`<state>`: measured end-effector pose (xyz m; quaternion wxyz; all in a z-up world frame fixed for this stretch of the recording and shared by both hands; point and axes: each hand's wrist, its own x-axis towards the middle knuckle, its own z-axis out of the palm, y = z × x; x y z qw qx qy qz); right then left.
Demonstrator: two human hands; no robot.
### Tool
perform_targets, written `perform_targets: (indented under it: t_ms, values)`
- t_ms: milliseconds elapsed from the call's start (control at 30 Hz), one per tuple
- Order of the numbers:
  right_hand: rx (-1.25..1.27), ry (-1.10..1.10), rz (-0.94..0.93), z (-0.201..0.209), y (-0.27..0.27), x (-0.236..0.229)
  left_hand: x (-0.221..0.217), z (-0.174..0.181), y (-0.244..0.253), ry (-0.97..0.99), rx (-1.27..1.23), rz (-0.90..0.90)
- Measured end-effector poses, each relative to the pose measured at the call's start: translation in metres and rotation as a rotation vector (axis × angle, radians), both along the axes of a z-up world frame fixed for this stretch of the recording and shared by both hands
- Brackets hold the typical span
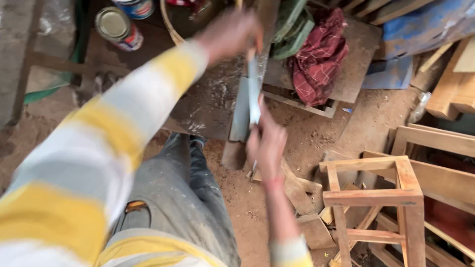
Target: The person rubs a long metal strip against a sharpening stone fixed to a wooden bench, periodically dipping the strip into a container of dark liquid and wiping the edge with their hands.
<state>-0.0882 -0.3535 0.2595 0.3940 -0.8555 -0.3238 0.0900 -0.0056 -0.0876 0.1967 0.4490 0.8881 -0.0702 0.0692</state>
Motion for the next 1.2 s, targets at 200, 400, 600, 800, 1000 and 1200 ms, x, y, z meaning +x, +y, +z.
perform_targets:
  t_ms: [200, 400, 600, 800, 1000, 1200]
  values:
    - [-0.229, 0.100, -0.171, 0.043, -0.096, -0.155, -0.142, 0.044, -0.108, 0.253, 0.047, -0.029]
    - [-0.119, 0.070, -0.026, -0.004, -0.009, -0.013, -0.019, -0.016, -0.022, 0.116, -0.142, 0.087]
    - [-0.126, 0.000, -0.090, 0.001, 0.023, 0.016, 0.026, -0.002, 0.008, 0.146, 0.039, 0.034]
    - [-0.386, 0.085, -0.267, 0.032, -0.108, -0.167, -0.153, 0.046, -0.117, 0.222, -0.022, -0.016]
    - [-0.169, 0.116, -0.086, -0.014, -0.050, -0.051, -0.059, -0.009, -0.042, 0.159, -0.190, 0.106]
    - [-0.202, -0.015, -0.106, -0.005, 0.032, 0.034, 0.031, -0.006, 0.027, 0.101, 0.092, 0.043]
